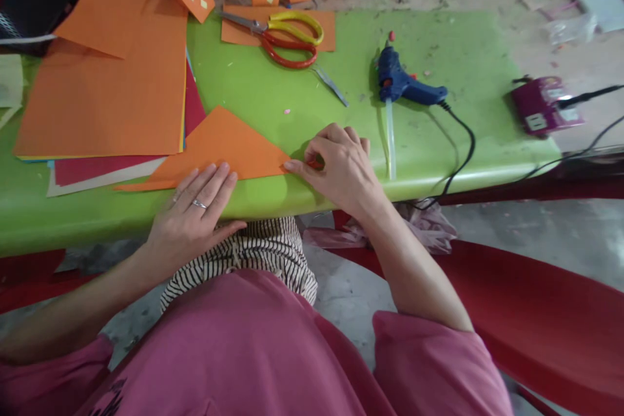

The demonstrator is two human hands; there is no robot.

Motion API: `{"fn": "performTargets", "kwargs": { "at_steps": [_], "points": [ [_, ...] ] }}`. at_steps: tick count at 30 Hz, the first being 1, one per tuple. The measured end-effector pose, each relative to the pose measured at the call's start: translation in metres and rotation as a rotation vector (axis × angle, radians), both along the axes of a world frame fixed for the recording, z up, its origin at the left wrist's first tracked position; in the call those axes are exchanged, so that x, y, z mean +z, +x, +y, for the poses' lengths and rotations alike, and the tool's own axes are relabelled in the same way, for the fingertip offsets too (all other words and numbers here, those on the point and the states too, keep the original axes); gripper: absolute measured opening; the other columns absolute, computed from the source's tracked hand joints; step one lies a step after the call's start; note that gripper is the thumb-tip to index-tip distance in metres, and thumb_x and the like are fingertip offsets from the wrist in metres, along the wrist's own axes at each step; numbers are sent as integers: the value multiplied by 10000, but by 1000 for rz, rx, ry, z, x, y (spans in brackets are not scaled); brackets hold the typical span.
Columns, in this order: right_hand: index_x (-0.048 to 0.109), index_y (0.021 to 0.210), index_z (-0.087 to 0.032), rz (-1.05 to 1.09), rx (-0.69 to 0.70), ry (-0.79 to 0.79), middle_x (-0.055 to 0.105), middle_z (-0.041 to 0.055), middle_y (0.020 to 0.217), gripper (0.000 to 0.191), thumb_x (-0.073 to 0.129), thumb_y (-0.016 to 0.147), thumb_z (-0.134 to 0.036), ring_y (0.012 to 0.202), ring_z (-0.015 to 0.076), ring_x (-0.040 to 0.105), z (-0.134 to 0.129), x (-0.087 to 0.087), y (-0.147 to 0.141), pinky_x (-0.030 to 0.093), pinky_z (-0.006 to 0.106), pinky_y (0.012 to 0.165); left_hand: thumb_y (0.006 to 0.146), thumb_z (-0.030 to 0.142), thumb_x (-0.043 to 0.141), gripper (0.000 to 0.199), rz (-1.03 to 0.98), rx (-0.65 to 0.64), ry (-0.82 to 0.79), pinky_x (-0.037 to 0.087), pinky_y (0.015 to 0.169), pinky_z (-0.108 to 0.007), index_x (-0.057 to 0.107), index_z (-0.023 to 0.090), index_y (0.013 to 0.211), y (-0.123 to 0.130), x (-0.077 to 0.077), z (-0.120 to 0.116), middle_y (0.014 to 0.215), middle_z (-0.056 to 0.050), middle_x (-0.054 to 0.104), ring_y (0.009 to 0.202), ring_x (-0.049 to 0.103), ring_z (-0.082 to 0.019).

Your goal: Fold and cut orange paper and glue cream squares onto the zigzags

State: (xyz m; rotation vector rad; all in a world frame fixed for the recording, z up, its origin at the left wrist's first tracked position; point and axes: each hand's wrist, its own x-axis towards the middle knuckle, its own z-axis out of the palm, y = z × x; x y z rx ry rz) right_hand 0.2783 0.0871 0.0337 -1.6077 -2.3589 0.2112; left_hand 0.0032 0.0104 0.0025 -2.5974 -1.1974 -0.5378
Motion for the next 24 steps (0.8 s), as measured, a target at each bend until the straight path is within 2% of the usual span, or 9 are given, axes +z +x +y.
{"fn": "performTargets", "kwargs": {
  "at_steps": [4,7,9,11,12,14,17,20,24],
  "points": [
    [655,909,-248,-41,-122,114,663,103,988,291,607,927,-535,939,309,592,-11,4,19,428,458,791,1005,546,486,770,-26,0,-6,435,1184,-470,347,32,1563,0,-2,0,1473,-216,570,1375,554,-333],
    [653,1150,-255,-66,-176,244,693,126,1173,258,522,996,-416,1081,331,614,-31,13,7,420,514,907,1010,518,490,772,-27,-7,-3,438,1179,-489,305,32,1580,0,-5,-1,1482,-217,560,1383,545,-339],
    [632,1257,-253,-63,-47,295,689,114,1287,301,464,1028,-354,1162,302,624,-46,12,-16,409,519,1006,1011,492,500,767,-39,-3,-11,428,1185,-497,282,39,1591,0,-7,-1,1489,-215,553,1393,533,-343],
    [590,1357,-250,-68,209,325,681,85,1359,369,468,1033,-379,1253,268,613,-59,2,-43,396,506,1102,1012,466,505,754,-47,7,-20,414,1195,-494,278,43,1593,0,-8,-2,1492,-214,551,1399,526,-340],
    [550,1419,-197,-69,280,327,648,111,1415,452,481,1029,-415,1329,272,573,-63,-5,-55,373,505,1156,1014,453,503,740,-42,10,-24,409,1200,-488,286,42,1590,0,-8,-2,1492,-214,551,1400,526,-336],
    [469,1496,-89,-51,301,319,577,172,1488,608,495,1016,-461,1421,287,501,-69,-20,-73,360,488,1205,1019,444,490,710,-14,14,-27,401,1207,-476,323,34,1574,2,-6,-3,1496,-211,548,1402,526,-329],
    [352,1575,-80,-24,259,292,500,191,1542,713,511,1004,-477,1460,306,457,-70,-35,-78,394,494,1206,1021,468,479,689,43,48,-20,394,1213,-462,381,33,1546,1,-4,-6,1529,-194,515,1418,507,-330],
    [283,1611,-114,3,257,307,488,185,1547,771,558,986,-471,1444,320,474,-66,-38,-73,430,501,1186,1015,507,478,752,46,126,-31,396,1210,-462,318,30,1574,-10,-2,-13,1548,-204,484,1439,479,-332],
    [253,1621,-120,-13,255,347,513,181,1525,812,606,967,-448,1410,326,514,-63,-37,-65,454,494,1168,982,567,516,893,-2,282,-50,422,1183,-487,175,44,1621,-41,-2,-28,1535,-237,484,1435,477,-353]
  ]
}}
